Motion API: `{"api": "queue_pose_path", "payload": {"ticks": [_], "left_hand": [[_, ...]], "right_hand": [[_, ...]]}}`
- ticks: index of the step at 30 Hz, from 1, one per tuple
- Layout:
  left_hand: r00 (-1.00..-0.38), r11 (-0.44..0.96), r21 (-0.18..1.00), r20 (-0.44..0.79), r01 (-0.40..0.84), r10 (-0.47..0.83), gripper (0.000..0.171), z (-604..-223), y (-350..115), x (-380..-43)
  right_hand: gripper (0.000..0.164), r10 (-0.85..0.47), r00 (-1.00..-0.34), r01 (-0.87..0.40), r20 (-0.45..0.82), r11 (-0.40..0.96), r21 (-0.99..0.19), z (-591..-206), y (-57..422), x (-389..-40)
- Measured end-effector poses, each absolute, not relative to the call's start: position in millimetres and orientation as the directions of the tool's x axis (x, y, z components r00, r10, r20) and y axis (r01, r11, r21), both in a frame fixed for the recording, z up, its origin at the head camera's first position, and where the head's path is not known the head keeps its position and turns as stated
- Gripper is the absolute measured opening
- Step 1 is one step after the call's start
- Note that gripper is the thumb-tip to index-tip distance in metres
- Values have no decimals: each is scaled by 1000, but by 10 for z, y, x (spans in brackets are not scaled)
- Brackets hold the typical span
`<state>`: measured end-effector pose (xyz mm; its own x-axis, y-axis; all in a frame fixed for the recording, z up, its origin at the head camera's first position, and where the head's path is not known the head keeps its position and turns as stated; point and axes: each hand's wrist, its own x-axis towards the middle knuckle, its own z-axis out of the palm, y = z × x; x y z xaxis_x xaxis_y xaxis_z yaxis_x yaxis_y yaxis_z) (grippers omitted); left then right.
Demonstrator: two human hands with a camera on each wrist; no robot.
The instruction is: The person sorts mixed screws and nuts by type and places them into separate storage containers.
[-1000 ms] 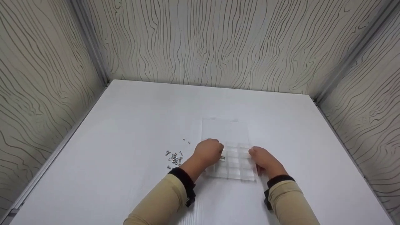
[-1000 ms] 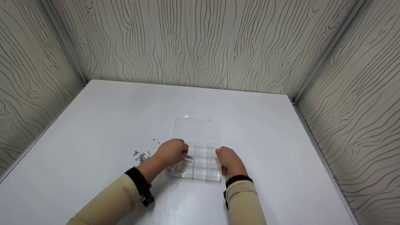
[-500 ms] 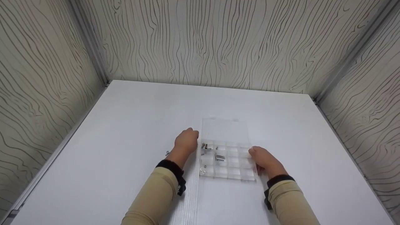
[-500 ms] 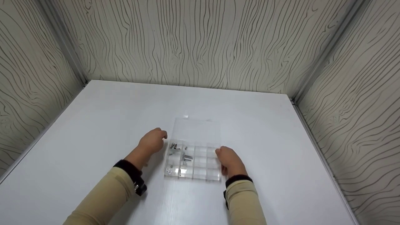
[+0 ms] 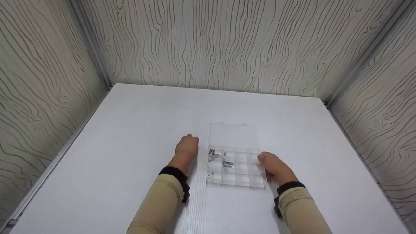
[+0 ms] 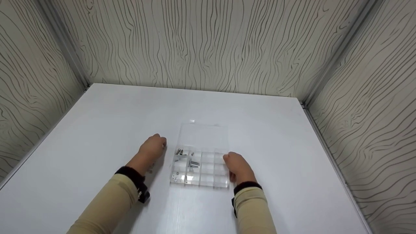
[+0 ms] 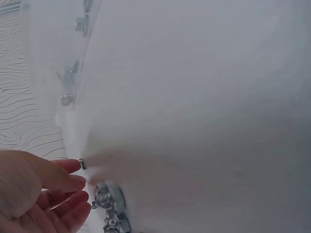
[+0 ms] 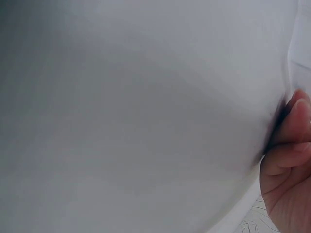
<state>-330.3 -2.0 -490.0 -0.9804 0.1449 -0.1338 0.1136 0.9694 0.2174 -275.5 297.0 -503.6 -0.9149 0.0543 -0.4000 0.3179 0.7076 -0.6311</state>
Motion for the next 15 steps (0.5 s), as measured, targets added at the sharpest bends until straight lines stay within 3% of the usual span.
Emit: {"api": "queue_pose_path", "payload": {"ticks": [15], "left_hand": [[-975, 962, 266, -191, 58, 112, 26, -4843, -123, -3265]], "right_hand": [[32, 38, -925, 294, -377, 700, -651, -5046, 2977, -2752]]}}
